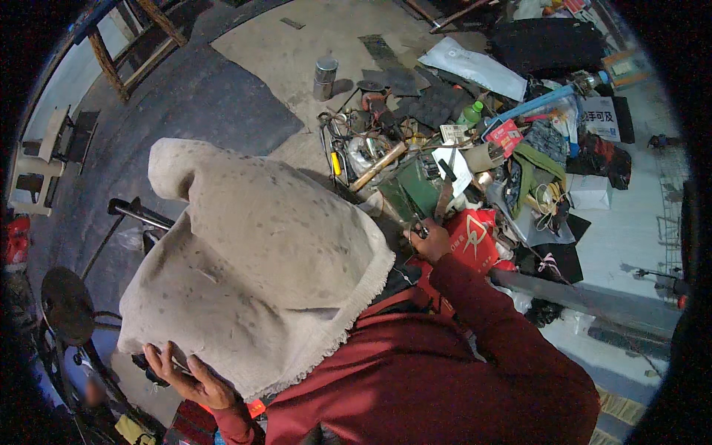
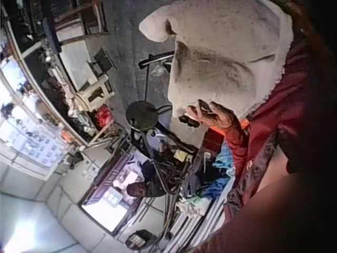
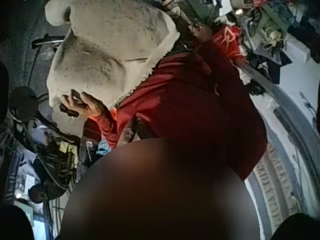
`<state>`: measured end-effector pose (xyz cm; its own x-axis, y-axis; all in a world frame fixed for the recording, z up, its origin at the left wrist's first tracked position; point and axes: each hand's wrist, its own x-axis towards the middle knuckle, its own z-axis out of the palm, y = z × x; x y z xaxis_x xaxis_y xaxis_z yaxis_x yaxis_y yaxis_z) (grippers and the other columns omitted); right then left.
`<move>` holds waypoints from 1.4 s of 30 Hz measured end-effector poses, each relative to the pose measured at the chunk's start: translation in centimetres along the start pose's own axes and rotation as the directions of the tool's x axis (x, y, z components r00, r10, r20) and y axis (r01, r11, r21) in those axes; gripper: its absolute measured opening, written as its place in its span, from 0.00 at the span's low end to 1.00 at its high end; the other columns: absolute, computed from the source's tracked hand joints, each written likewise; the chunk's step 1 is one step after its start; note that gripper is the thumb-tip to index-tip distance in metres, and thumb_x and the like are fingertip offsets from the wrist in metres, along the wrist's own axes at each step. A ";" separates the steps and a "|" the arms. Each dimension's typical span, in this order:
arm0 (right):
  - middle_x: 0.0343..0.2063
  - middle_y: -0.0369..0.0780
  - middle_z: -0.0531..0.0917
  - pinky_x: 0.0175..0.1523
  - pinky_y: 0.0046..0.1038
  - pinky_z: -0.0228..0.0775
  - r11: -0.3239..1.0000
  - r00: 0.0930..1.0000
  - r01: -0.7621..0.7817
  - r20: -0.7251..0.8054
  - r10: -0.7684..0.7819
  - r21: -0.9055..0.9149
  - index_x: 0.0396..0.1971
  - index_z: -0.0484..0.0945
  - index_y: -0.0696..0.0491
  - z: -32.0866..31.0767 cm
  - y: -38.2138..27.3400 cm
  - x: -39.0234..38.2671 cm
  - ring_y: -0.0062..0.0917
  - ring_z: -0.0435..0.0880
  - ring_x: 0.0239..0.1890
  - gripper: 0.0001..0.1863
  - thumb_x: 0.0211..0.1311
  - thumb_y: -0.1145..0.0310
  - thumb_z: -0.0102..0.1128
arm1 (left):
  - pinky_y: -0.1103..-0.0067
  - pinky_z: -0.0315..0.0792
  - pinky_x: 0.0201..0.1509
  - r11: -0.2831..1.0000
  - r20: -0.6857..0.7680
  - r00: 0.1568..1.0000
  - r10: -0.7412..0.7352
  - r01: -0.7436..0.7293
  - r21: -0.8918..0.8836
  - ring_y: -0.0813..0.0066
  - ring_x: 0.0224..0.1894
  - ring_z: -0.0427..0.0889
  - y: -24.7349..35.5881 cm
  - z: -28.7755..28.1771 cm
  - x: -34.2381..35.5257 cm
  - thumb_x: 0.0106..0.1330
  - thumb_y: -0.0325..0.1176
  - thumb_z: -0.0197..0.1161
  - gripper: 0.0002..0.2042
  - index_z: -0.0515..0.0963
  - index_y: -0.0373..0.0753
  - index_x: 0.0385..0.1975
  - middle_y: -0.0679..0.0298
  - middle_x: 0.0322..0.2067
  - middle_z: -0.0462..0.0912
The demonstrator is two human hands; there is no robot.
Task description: The person sits on the floor and hand-sews the sole of a gray sneaker using a needle and thread. They repeatedly push the needle through the sole, pull the thread tight, and trim the thread with scissors before setting the shoe aside.
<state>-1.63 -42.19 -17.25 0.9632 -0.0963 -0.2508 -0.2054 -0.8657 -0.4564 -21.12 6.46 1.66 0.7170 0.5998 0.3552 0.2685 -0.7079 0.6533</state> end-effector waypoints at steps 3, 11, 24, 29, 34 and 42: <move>0.29 0.47 0.86 0.39 0.36 0.77 0.995 0.995 -0.078 -0.068 0.073 -0.066 0.36 0.82 0.57 -0.2 2.1 1.6 0.37 0.87 0.33 0.23 0.54 0.51 0.74 | 0.59 0.56 0.76 0.999 0.005 1.000 -0.023 0.023 -0.025 0.53 0.77 0.55 0.7 0.0 0.0 0.75 0.30 0.52 0.18 0.70 0.31 0.61 0.49 0.74 0.56; 0.30 0.47 0.85 0.42 0.40 0.75 0.998 0.996 0.052 -0.075 -0.048 0.046 0.38 0.82 0.61 -1.2 2.0 7.9 0.43 0.85 0.34 0.27 0.54 0.49 0.74 | 0.59 0.57 0.77 0.999 0.011 0.999 -0.042 0.042 0.005 0.55 0.77 0.54 1.8 0.5 0.1 0.76 0.28 0.51 0.17 0.70 0.30 0.61 0.51 0.74 0.56; 0.34 0.49 0.86 0.44 0.46 0.76 0.970 0.959 0.237 -0.148 -0.241 -0.047 0.36 0.84 0.58 1.1 5.9 10.7 0.46 0.85 0.38 0.28 0.53 0.46 0.75 | 0.57 0.49 0.78 0.999 -0.033 0.999 -0.043 0.042 -0.032 0.49 0.77 0.54 1.9 0.7 0.2 0.72 0.28 0.52 0.17 0.73 0.32 0.58 0.48 0.73 0.58; 0.33 0.46 0.86 0.42 0.36 0.76 0.974 0.975 0.211 -0.096 -0.202 0.086 0.32 0.81 0.59 0.0 3.8 11.6 0.34 0.82 0.33 0.24 0.61 0.50 0.72 | 0.57 0.53 0.76 0.996 -0.054 0.999 -0.008 0.013 0.093 0.47 0.73 0.61 1.0 0.1 0.2 0.59 0.24 0.60 0.19 0.79 0.37 0.52 0.47 0.66 0.68; 0.36 0.36 0.79 0.37 0.23 0.71 0.737 0.976 0.154 0.016 -0.218 0.658 0.50 0.77 0.59 -3.6 -7.1 13.2 0.21 0.76 0.35 0.15 0.75 0.62 0.56 | 0.55 0.57 0.72 0.999 -0.090 0.995 0.036 -0.034 0.022 0.45 0.71 0.65 1.0 0.8 0.5 0.54 0.27 0.67 0.20 0.82 0.42 0.50 0.51 0.62 0.73; 0.45 0.41 0.80 0.44 0.25 0.75 0.605 0.772 0.376 0.124 -0.623 0.702 0.59 0.70 0.60 -9.6 -30.3 5.8 0.23 0.79 0.39 0.24 0.71 0.62 0.63 | 0.54 0.57 0.73 0.978 -0.159 0.987 -0.022 -0.012 -0.209 0.47 0.72 0.66 2.9 1.6 0.7 0.60 0.30 0.67 0.19 0.79 0.42 0.53 0.53 0.62 0.75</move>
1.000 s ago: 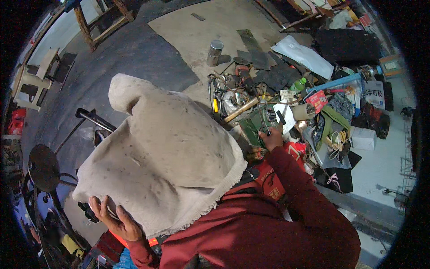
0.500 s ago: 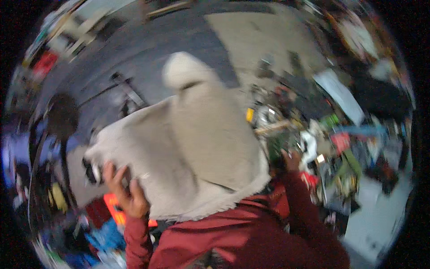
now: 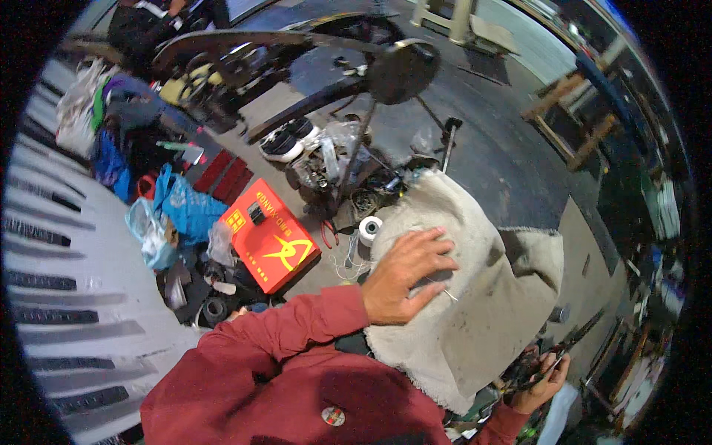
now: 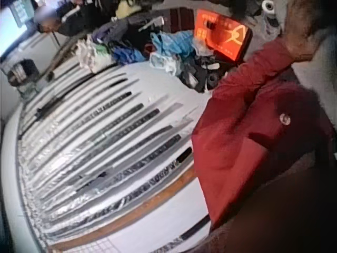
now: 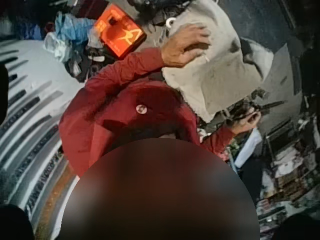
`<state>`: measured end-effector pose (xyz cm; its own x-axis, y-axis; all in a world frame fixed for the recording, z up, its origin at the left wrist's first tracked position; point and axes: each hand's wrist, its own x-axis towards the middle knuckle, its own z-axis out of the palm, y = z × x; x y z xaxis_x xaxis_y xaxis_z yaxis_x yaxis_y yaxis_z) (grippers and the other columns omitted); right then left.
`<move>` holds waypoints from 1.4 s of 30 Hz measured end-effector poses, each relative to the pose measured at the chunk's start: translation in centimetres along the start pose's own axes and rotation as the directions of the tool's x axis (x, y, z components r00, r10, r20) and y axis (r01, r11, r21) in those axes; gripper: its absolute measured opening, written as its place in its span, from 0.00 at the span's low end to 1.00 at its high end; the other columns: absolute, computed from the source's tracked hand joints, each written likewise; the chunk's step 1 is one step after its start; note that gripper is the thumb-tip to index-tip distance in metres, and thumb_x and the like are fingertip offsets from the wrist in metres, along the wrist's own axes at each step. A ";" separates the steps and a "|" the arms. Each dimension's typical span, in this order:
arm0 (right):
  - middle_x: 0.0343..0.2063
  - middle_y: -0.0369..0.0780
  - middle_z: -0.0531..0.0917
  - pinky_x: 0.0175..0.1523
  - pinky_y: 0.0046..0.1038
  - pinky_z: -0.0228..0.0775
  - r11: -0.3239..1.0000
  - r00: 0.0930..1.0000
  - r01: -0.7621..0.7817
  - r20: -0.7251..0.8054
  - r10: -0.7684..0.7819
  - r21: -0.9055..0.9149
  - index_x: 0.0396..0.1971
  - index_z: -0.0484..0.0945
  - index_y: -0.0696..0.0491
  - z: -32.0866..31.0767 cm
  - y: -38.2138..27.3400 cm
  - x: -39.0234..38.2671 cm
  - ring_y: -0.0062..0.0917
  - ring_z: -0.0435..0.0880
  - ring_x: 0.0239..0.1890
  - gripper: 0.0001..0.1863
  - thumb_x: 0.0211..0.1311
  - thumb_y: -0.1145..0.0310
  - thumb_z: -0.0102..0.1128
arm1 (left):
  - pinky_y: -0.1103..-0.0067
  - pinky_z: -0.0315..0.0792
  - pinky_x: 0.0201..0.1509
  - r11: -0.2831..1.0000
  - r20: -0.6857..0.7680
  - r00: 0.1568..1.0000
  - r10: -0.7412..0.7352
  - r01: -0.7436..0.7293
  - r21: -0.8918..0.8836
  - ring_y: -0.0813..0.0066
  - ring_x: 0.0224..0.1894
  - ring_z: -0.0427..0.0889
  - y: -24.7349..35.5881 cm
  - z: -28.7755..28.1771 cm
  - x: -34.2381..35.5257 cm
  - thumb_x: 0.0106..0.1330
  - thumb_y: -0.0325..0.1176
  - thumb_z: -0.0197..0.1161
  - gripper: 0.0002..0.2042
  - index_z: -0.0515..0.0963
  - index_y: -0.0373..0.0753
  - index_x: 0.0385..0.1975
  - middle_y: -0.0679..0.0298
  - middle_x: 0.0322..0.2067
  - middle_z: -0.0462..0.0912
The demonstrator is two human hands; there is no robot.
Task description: The person sits on the floor and hand-sews the sole of a gray sneaker using a needle and thread. They repeatedly push the needle through the sole, pull the thread tight, and trim the thread with scissors before setting the shoe aside.
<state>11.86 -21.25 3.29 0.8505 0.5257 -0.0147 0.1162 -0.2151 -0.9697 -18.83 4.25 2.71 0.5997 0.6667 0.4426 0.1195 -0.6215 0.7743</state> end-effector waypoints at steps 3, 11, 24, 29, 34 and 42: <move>0.45 0.41 0.80 0.46 0.24 0.74 0.979 0.984 0.125 0.147 -0.101 -0.164 0.58 0.73 0.61 6.4 -5.3 -1.1 0.23 0.79 0.39 0.23 0.67 0.67 0.65 | 0.59 0.59 0.72 0.985 -0.034 0.999 -0.042 0.036 -0.169 0.49 0.69 0.69 2.1 0.4 -1.1 0.63 0.33 0.66 0.22 0.75 0.39 0.58 0.51 0.60 0.76; 0.47 0.43 0.82 0.58 0.30 0.71 0.957 0.642 0.290 0.746 -0.180 -0.019 0.55 0.76 0.64 20.6 -11.2 -6.7 0.29 0.81 0.50 0.19 0.65 0.75 0.61 | 0.70 0.61 0.73 0.314 0.138 0.925 -0.355 0.258 -0.914 0.64 0.70 0.68 3.9 -0.2 -2.4 0.72 0.37 0.63 0.34 0.57 0.34 0.74 0.52 0.65 0.71; 0.45 0.46 0.84 0.55 0.31 0.75 0.983 0.670 0.183 0.736 -0.102 -0.031 0.56 0.77 0.63 24.1 -11.7 -7.7 0.29 0.85 0.44 0.17 0.69 0.78 0.53 | 0.71 0.85 0.46 0.042 0.168 0.629 -0.759 0.304 -0.952 0.62 0.45 0.88 -6.7 -7.2 -11.0 0.76 0.37 0.55 0.20 0.68 0.37 0.64 0.57 0.47 0.83; 0.39 0.43 0.86 0.51 0.26 0.73 0.994 0.691 0.015 0.720 0.067 -0.107 0.56 0.76 0.64 23.5 -9.7 -6.8 0.23 0.83 0.40 0.17 0.70 0.74 0.57 | 0.74 0.81 0.28 0.152 0.058 0.279 -0.959 0.675 -0.722 0.73 0.35 0.85 -18.9 -11.2 -18.6 0.74 0.36 0.57 0.16 0.77 0.39 0.57 0.65 0.34 0.82; 0.36 0.42 0.86 0.48 0.25 0.73 0.998 0.699 0.018 0.714 0.035 -0.067 0.54 0.76 0.65 23.4 -8.2 -6.9 0.21 0.82 0.38 0.16 0.70 0.75 0.56 | 0.74 0.67 0.15 -0.032 -0.019 -0.047 -0.999 0.869 -0.494 0.74 0.18 0.76 -27.0 -13.1 -23.5 0.72 0.33 0.59 0.07 0.80 0.42 0.45 0.68 0.22 0.77; 0.37 0.41 0.84 0.36 0.20 0.73 0.994 0.669 -0.111 0.741 0.061 0.019 0.57 0.75 0.64 23.7 -8.6 -7.3 0.18 0.79 0.32 0.17 0.72 0.75 0.54 | 0.58 0.78 0.39 0.178 -0.400 0.099 -0.911 0.970 -0.164 0.54 0.37 0.85 -32.2 -13.4 -28.7 0.62 0.40 0.70 0.14 0.81 0.39 0.42 0.57 0.30 0.83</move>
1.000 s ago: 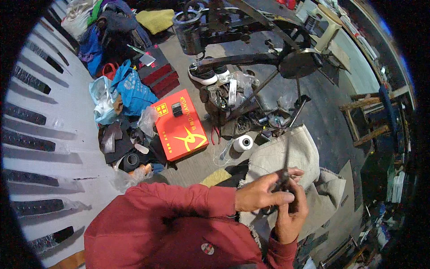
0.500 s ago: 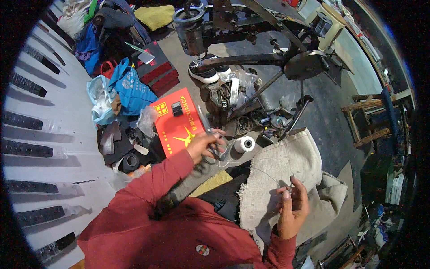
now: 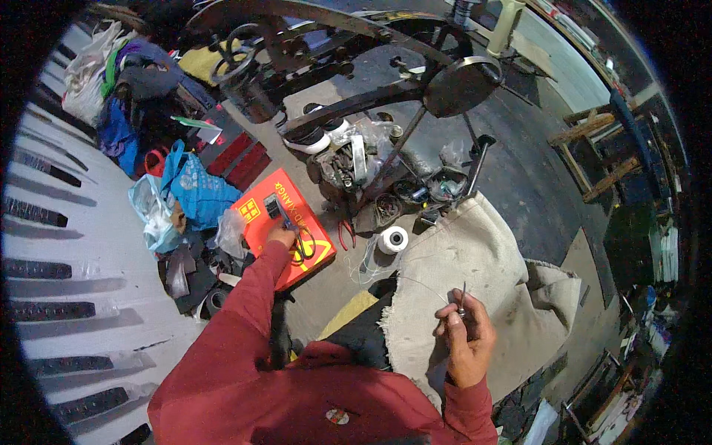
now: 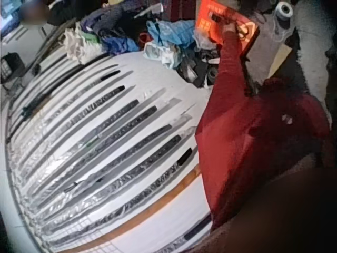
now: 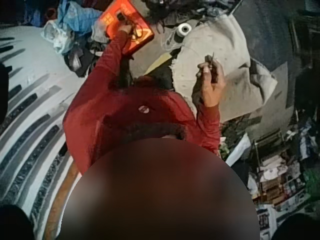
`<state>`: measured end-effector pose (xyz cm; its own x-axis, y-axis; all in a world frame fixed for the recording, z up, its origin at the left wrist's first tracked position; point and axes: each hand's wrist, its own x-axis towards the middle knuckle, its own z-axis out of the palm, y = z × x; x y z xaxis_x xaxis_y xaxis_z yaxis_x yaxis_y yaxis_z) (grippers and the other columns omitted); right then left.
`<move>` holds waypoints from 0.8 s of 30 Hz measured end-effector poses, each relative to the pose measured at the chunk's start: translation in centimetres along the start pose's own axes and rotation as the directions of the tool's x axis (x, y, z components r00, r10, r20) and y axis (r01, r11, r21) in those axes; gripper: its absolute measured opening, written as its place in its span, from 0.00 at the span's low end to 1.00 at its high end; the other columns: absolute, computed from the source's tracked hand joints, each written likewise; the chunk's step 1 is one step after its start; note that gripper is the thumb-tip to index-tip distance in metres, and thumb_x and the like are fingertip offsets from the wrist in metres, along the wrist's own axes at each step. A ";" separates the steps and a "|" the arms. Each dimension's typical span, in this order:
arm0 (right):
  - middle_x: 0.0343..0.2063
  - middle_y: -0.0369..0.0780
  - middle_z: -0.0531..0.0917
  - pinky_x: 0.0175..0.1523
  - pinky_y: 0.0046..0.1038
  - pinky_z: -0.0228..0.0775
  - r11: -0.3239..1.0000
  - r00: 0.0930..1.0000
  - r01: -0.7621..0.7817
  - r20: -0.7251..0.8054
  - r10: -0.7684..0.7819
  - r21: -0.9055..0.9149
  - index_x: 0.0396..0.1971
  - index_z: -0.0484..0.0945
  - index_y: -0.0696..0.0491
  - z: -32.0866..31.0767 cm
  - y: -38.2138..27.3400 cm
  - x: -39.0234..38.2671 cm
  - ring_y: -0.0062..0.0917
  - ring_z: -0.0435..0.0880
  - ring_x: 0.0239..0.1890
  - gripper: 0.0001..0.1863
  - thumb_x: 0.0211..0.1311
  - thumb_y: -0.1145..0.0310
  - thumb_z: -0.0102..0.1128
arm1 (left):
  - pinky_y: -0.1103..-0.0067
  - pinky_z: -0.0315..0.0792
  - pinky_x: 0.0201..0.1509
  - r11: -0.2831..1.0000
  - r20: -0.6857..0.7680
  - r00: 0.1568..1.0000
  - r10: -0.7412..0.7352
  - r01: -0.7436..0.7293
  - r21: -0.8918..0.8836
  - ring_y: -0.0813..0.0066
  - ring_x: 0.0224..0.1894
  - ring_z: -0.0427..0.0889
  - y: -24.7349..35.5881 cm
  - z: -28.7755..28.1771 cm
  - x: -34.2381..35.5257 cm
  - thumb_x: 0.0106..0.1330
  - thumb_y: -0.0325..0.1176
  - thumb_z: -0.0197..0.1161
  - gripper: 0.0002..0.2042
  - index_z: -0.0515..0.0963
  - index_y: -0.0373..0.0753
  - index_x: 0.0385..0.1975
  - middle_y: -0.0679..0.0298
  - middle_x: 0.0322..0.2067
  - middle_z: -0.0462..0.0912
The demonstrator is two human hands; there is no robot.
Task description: The person sits on the floor and hand-sews the sole of a gray sneaker using a needle and thread. They repeatedly push the needle through the sole, pull the thread tight, and trim the thread with scissors before setting the shoe aside.
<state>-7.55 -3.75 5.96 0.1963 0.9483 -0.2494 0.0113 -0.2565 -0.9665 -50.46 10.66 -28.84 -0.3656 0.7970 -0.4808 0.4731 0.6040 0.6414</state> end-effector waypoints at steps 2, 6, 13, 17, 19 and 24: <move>0.38 0.41 0.84 0.37 0.21 0.74 0.996 0.998 -0.064 0.007 0.063 0.069 0.59 0.73 0.63 0.0 -0.1 -0.1 0.19 0.81 0.33 0.18 0.73 0.74 0.53 | 0.57 0.77 0.50 0.948 -0.130 0.972 0.196 -0.154 0.279 0.49 0.47 0.85 0.0 -0.8 -1.4 0.60 0.41 0.71 0.18 0.81 0.38 0.46 0.55 0.38 0.85; 0.40 0.44 0.84 0.40 0.24 0.77 0.985 0.997 -0.077 0.023 0.074 0.154 0.62 0.70 0.62 0.2 -0.3 0.1 0.23 0.83 0.38 0.19 0.75 0.73 0.52 | 0.61 0.76 0.54 0.804 -0.175 0.808 0.563 -0.486 0.342 0.51 0.51 0.83 6.0 -0.6 -8.9 0.62 0.34 0.68 0.19 0.78 0.38 0.53 0.53 0.47 0.84; 0.45 0.46 0.84 0.50 0.29 0.77 0.983 0.994 0.085 0.051 -0.094 0.164 0.60 0.71 0.63 1.6 -0.6 0.4 0.28 0.85 0.46 0.18 0.74 0.74 0.55 | 0.77 0.75 0.48 0.682 0.299 0.634 0.713 -0.531 -0.503 0.78 0.41 0.79 22.5 0.5 -28.8 0.68 0.32 0.64 0.11 0.77 0.37 0.46 0.65 0.39 0.81; 0.47 0.46 0.85 0.57 0.31 0.76 0.971 0.976 0.219 -0.027 -0.217 0.100 0.55 0.74 0.62 1.8 -0.9 0.0 0.29 0.85 0.50 0.15 0.71 0.76 0.57 | 0.84 0.69 0.35 0.656 0.434 0.523 0.734 -0.381 -0.652 0.85 0.32 0.76 26.7 0.7 -32.8 0.64 0.30 0.70 0.19 0.73 0.40 0.53 0.69 0.34 0.80; 0.48 0.47 0.85 0.60 0.32 0.75 0.968 0.970 0.235 -0.081 -0.228 0.093 0.53 0.75 0.63 1.9 -1.0 -0.3 0.30 0.84 0.52 0.14 0.70 0.78 0.57 | 0.82 0.72 0.36 0.713 0.514 0.507 0.692 -0.371 -0.595 0.84 0.33 0.77 27.6 1.0 -32.8 0.63 0.29 0.69 0.20 0.72 0.39 0.54 0.67 0.36 0.82; 0.53 0.49 0.83 0.64 0.34 0.73 0.972 0.979 0.201 0.006 -0.203 0.123 0.54 0.75 0.63 2.2 -1.2 -0.4 0.33 0.83 0.55 0.14 0.70 0.80 0.56 | 0.79 0.74 0.38 0.697 0.480 0.508 0.715 -0.468 -0.544 0.84 0.37 0.78 28.0 2.6 -32.9 0.62 0.29 0.67 0.19 0.75 0.37 0.52 0.65 0.37 0.83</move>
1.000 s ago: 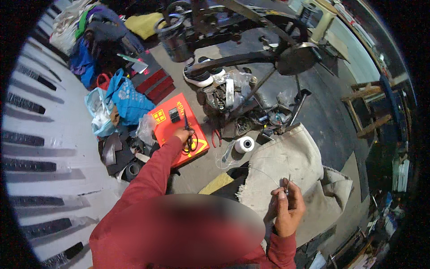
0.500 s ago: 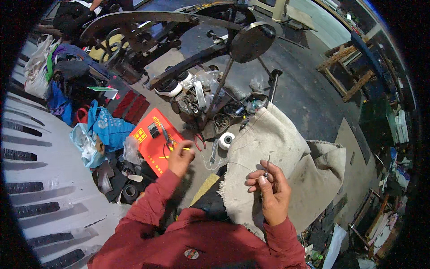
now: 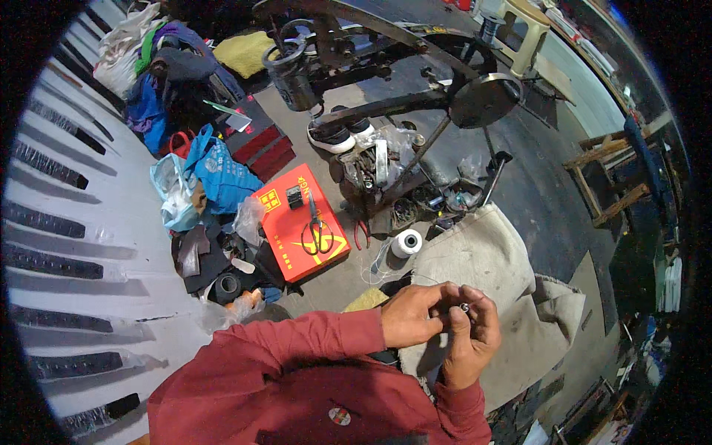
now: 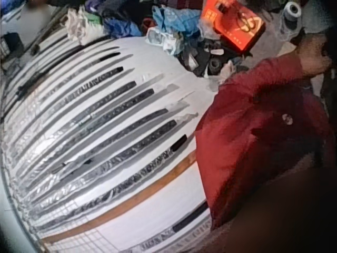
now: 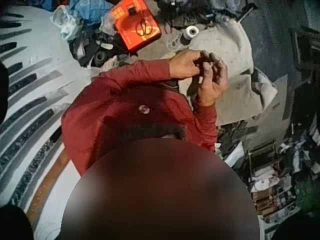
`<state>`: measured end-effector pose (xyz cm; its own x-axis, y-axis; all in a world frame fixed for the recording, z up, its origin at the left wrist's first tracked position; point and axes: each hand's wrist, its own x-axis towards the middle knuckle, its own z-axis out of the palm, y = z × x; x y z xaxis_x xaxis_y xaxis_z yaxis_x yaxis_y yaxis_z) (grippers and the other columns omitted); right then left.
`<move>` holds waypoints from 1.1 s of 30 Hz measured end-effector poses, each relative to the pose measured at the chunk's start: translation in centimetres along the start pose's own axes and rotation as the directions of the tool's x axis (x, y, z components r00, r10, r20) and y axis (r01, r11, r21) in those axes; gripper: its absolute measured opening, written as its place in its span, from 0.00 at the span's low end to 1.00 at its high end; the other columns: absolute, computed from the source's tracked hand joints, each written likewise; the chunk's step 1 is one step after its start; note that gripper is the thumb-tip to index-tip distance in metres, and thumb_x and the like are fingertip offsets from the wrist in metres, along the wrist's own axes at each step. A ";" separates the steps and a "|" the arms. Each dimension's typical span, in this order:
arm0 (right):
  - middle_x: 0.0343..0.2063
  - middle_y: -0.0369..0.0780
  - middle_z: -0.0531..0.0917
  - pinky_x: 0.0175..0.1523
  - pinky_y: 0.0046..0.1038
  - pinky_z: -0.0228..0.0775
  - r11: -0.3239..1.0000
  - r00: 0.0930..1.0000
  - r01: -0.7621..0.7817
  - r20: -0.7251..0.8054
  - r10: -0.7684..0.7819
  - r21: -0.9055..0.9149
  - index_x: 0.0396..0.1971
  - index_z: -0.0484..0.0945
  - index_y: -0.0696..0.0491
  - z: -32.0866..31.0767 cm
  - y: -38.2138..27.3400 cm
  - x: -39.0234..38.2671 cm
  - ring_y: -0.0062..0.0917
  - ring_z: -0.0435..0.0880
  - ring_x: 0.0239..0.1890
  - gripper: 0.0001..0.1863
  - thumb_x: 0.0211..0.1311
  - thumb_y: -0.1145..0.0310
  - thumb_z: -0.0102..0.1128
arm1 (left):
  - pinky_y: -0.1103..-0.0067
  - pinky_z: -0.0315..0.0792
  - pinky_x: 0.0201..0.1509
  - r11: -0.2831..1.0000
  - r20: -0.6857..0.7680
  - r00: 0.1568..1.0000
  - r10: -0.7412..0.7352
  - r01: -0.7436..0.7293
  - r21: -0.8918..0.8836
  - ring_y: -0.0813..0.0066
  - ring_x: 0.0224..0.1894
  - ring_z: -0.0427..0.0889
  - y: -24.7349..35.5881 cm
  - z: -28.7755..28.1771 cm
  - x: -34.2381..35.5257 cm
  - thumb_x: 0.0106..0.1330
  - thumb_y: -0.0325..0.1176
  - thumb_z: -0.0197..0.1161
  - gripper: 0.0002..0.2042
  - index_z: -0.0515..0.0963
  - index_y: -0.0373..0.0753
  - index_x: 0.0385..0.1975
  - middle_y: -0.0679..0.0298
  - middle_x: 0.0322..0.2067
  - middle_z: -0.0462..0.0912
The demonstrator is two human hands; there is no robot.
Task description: The person sits on the floor and hand-sews the sole of a gray sneaker using a needle and thread. They repeatedly push the needle through the sole, pull the thread tight, and trim the thread with scissors before setting the shoe aside.
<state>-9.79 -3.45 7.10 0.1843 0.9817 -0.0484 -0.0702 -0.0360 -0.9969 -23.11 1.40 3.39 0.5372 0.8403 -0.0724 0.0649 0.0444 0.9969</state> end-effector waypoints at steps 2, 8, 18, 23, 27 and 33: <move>0.55 0.50 0.82 0.65 0.35 0.72 1.000 0.999 -0.014 -0.038 0.014 -0.006 0.55 0.76 0.63 -0.4 0.0 0.2 0.34 0.82 0.57 0.16 0.69 0.79 0.57 | 0.77 0.75 0.39 0.996 -0.049 0.997 -0.066 0.063 -0.064 0.82 0.36 0.78 -0.9 -0.1 -0.5 0.63 0.29 0.68 0.13 0.79 0.37 0.47 0.64 0.33 0.82; 0.58 0.46 0.81 0.66 0.33 0.68 0.929 0.950 0.017 -0.283 -0.129 -0.369 0.58 0.76 0.61 -7.0 -0.5 -0.8 0.32 0.79 0.60 0.20 0.67 0.74 0.54 | 0.76 0.75 0.38 0.970 -0.468 0.884 0.012 0.102 0.219 0.77 0.31 0.81 -10.4 -8.2 -1.9 0.69 0.34 0.64 0.10 0.80 0.35 0.43 0.63 0.28 0.83; 0.52 0.43 0.80 0.55 0.36 0.70 0.786 0.576 -0.261 -0.744 -0.338 -0.560 0.58 0.75 0.59 -24.0 6.9 -13.8 0.33 0.78 0.50 0.21 0.70 0.64 0.61 | 0.57 0.77 0.52 0.473 -0.776 0.569 -0.271 0.781 0.407 0.47 0.48 0.85 -26.9 -24.1 -7.7 0.63 0.42 0.64 0.15 0.83 0.43 0.47 0.50 0.42 0.87; 0.44 0.48 0.85 0.43 0.43 0.76 0.594 0.542 -0.595 -0.816 -0.202 -0.542 0.55 0.81 0.61 -25.5 17.8 -23.2 0.36 0.83 0.39 0.22 0.70 0.60 0.64 | 0.58 0.78 0.49 0.417 -0.790 0.542 -0.286 0.813 0.407 0.46 0.45 0.86 -30.9 -27.0 -7.3 0.61 0.39 0.68 0.17 0.81 0.43 0.49 0.46 0.40 0.87; 0.44 0.49 0.84 0.43 0.43 0.76 0.468 0.439 -0.811 -0.894 0.089 -0.352 0.53 0.81 0.61 -24.8 23.0 -26.7 0.37 0.83 0.40 0.21 0.70 0.60 0.64 | 0.60 0.79 0.47 0.485 -0.806 0.551 -0.216 0.777 0.401 0.48 0.43 0.87 -30.4 -26.6 -7.3 0.59 0.37 0.69 0.17 0.81 0.42 0.49 0.48 0.38 0.87; 0.46 0.51 0.84 0.43 0.42 0.76 0.464 0.457 -0.810 -0.881 0.119 -0.357 0.52 0.82 0.61 -25.4 24.2 -25.6 0.38 0.83 0.41 0.20 0.70 0.61 0.63 | 0.66 0.79 0.45 0.776 -0.721 0.691 -0.040 0.476 0.413 0.56 0.40 0.87 -24.5 -21.2 -5.0 0.62 0.31 0.66 0.14 0.81 0.41 0.48 0.54 0.34 0.87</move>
<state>8.67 -34.19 -17.38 0.9399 0.2795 -0.1960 0.1685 -0.8792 -0.4457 -45.21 7.56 -20.05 -0.2378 0.9689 -0.0678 0.6534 0.2112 0.7269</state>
